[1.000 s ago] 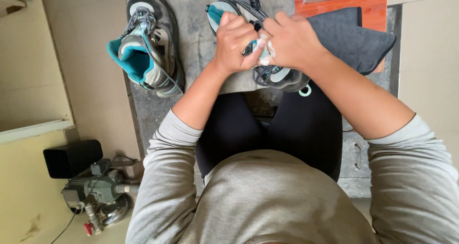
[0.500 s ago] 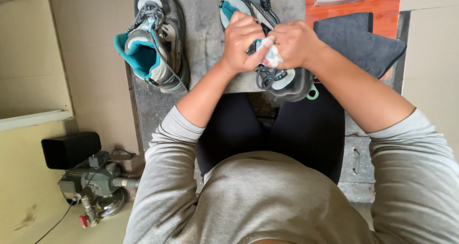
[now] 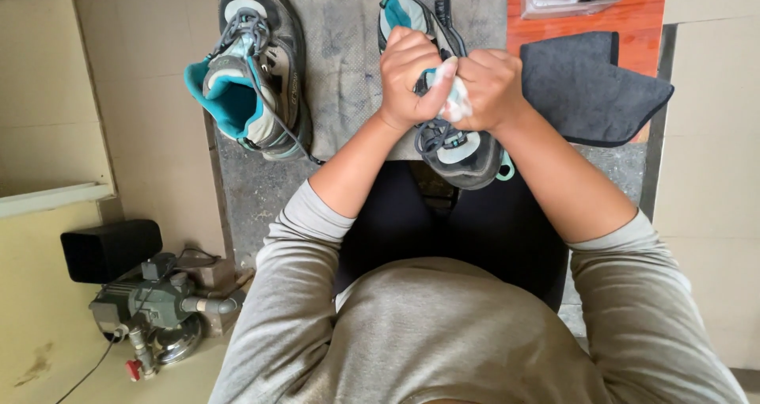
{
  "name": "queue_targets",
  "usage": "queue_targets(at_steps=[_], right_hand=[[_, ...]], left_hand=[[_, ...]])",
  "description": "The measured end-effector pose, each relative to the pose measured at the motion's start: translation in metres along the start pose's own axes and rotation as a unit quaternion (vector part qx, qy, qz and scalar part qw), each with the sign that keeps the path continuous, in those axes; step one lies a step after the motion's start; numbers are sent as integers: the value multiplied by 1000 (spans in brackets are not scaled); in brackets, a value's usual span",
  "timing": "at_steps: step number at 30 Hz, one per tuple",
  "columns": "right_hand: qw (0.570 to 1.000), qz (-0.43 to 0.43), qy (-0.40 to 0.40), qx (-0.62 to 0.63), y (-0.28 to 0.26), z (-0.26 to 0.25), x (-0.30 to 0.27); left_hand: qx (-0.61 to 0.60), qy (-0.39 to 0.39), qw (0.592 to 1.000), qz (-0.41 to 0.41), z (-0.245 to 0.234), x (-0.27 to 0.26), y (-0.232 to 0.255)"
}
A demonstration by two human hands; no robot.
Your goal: The person scrubs a hiking boot with a brush, applies a white cleaning paste to the upper and tongue, and continues scrubbing the same boot. The other boot remains untouched on the table.
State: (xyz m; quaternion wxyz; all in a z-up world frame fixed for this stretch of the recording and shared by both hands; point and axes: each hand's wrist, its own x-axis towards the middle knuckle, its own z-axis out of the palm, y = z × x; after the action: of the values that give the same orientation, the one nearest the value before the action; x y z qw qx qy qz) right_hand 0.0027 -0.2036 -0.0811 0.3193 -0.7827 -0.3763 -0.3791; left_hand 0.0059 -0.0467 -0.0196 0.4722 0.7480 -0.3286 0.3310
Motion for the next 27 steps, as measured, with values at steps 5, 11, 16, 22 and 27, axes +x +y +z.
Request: queue_targets(at_steps=[5,11,16,22,27], right_hand=[[998,36,-39,-28,-5,-5,-7],[988,128,-90,-14,-13,1,-17],[987,153,-58,-4,-18,7,-18],[998,68,-3,-13,-11,5,-12],[997,-56,42,-38,-14,-1,6]], left_hand=[[-16,13,1000,-15,3,-6,-2],[-32,18,999,-1,2,-9,-10],[-41,36,998,-2,2,-6,1],[-22,41,998,-35,6,-11,4],[-15,24,999,-15,2,-10,8]])
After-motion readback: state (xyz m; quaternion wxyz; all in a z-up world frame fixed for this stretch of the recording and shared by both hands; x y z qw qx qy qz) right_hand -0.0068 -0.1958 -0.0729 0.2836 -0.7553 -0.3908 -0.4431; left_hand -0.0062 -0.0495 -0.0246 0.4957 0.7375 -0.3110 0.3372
